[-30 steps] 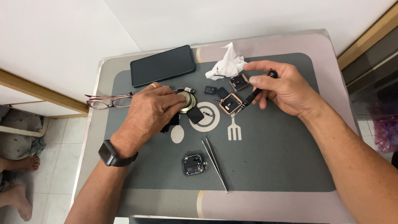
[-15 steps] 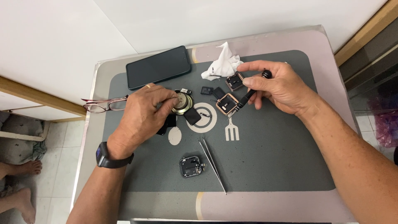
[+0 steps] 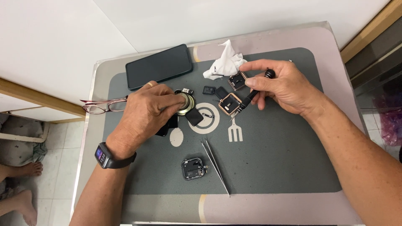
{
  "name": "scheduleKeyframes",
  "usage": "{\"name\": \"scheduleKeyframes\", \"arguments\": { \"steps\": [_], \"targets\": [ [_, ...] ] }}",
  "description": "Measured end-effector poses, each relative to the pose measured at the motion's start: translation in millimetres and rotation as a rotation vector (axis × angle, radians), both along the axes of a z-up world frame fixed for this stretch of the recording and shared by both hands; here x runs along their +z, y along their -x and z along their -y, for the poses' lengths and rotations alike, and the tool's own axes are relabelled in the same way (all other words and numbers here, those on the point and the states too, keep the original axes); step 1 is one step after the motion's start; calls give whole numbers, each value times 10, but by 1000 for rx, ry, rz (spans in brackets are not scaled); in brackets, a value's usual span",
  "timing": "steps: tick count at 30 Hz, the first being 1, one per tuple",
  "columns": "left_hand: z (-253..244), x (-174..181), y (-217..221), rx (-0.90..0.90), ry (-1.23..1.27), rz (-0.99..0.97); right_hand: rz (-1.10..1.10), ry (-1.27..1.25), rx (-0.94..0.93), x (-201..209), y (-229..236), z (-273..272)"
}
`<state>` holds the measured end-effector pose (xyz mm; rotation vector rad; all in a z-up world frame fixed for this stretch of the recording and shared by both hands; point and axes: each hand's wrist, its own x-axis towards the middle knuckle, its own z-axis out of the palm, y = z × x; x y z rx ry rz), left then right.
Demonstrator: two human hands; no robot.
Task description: The person uses tweezers to manipulate small components inside a disassembled smartwatch case on a workbench. They then use a screwdriver to tighten a screw on a small metal part before returning to the watch case to continue the repair.
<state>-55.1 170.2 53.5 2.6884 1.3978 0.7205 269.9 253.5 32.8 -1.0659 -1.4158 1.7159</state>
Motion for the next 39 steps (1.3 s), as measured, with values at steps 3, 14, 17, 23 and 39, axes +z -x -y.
{"name": "scheduleKeyframes", "arguments": {
  "steps": [3,14,17,23,39],
  "targets": [
    [-42,-20,5,-24,-51,-29,18,-9,-7,29,9,14],
    [-35,-28,-155,146,181,371,37,-1,-10,25,10,6],
    [-6,15,-190,310,343,533,15,5,-10,17,1,3],
    [28,35,-206,517,605,997,-107,104,-91,-16,-56,-37],
    [52,-75,-254,532,469,846,-92,107,-131,53,14,34]
  ]
}}
